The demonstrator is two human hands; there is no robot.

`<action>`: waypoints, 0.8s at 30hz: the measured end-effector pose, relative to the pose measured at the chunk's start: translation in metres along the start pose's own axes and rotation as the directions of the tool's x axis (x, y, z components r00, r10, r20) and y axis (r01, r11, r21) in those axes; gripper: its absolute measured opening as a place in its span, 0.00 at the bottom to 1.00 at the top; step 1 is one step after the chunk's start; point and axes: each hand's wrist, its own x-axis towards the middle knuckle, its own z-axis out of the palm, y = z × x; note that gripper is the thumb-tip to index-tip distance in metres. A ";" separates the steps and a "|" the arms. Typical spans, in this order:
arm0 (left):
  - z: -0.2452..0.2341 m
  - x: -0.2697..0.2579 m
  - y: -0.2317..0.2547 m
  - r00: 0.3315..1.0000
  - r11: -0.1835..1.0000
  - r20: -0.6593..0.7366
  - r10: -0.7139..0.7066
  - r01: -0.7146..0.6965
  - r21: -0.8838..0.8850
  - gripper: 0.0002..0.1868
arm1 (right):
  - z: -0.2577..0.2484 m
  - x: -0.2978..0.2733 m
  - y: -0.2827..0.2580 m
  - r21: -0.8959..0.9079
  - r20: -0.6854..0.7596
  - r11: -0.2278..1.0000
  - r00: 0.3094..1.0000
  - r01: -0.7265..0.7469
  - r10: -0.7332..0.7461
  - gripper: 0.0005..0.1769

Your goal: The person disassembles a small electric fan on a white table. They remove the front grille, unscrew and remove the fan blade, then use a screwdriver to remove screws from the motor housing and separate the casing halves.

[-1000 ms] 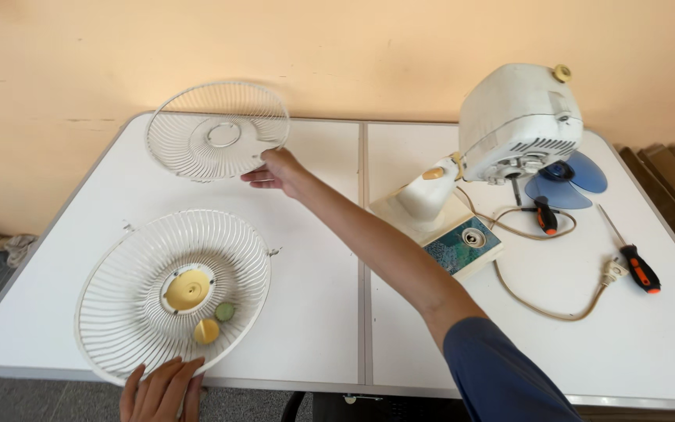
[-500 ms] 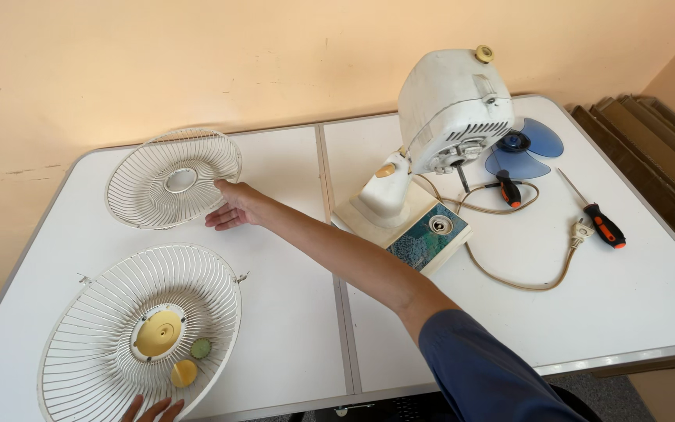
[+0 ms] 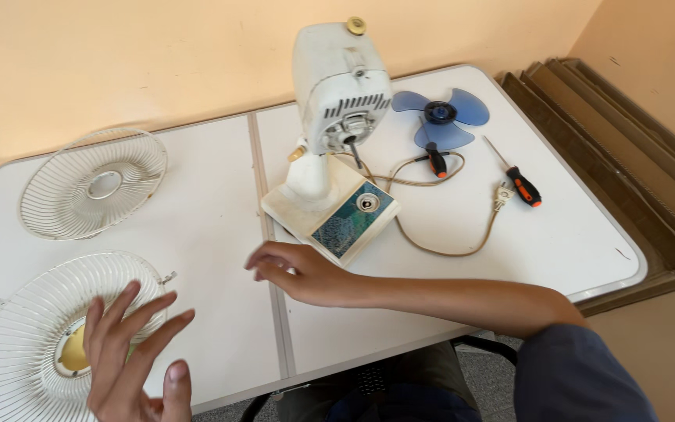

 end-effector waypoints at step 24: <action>0.178 0.261 0.017 0.883 0.686 0.046 0.467 -0.329 -0.649 0.56 | -0.260 -0.220 0.108 -0.599 -0.799 0.362 0.561 -0.714 -0.217 0.22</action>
